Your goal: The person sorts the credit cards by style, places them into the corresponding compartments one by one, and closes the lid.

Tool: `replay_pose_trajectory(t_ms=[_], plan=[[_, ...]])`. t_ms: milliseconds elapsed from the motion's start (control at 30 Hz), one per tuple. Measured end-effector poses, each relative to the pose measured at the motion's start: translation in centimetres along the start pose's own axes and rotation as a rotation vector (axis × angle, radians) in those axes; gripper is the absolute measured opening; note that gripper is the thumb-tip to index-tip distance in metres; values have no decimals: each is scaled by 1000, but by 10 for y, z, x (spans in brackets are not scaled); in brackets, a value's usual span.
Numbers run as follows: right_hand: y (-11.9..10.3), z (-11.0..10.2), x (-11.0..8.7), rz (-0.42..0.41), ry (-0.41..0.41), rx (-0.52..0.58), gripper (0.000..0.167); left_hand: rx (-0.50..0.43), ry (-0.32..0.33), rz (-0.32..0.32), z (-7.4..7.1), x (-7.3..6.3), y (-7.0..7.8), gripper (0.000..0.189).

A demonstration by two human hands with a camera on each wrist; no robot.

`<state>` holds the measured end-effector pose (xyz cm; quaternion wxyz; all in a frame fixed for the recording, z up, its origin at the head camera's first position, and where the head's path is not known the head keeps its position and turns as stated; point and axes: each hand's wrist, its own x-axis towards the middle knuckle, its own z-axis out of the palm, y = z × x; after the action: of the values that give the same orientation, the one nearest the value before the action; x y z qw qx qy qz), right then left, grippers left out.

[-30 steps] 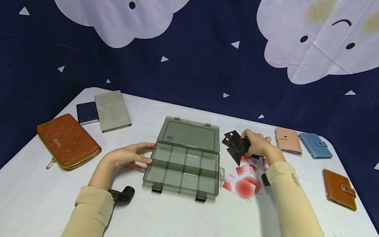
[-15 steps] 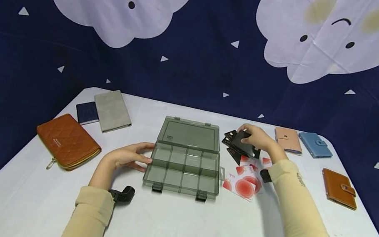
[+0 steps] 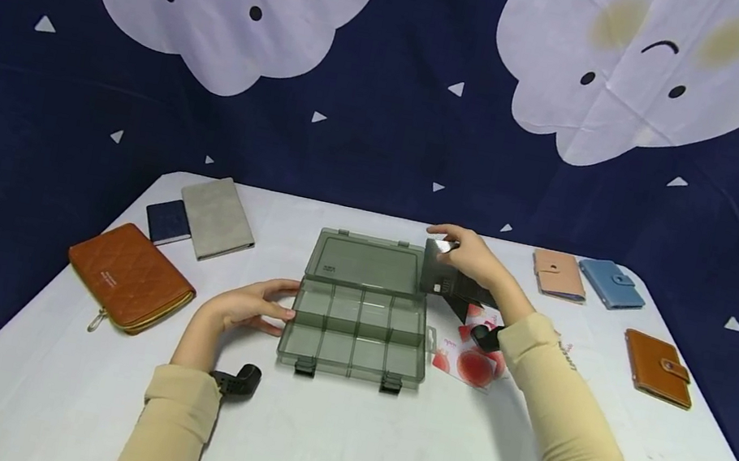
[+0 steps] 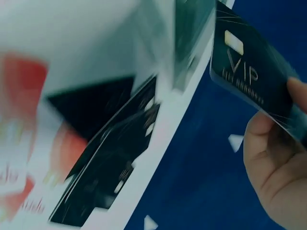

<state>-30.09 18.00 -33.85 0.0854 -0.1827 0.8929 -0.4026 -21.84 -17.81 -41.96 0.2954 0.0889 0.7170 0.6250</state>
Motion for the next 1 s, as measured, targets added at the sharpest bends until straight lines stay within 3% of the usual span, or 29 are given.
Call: replay_pose_trajectory(t_ms=[233, 300, 467, 600, 733, 900, 1000], plan=[[-25, 22, -1, 92, 33, 286, 36, 4, 3, -6, 1, 0, 0, 75], [-31, 29, -2, 111, 32, 325, 32, 4, 4, -7, 1, 0, 0, 75], [-43, 47, -2, 123, -1, 264, 22, -1, 15, -13, 2, 0, 2, 77], [-52, 62, -3, 119, -107, 209, 18, -6, 27, -20, 2, -1, 2, 79], [-59, 76, -2, 130, -204, 228, 23, -12, 34, -24, 2, -2, 3, 79], [-64, 93, -1, 172, -223, 186, 28, -20, 37, -23, 3, -4, 4, 79], [-65, 102, -1, 169, -233, 104, 24, -24, 32, -23, 2, -3, 4, 79]])
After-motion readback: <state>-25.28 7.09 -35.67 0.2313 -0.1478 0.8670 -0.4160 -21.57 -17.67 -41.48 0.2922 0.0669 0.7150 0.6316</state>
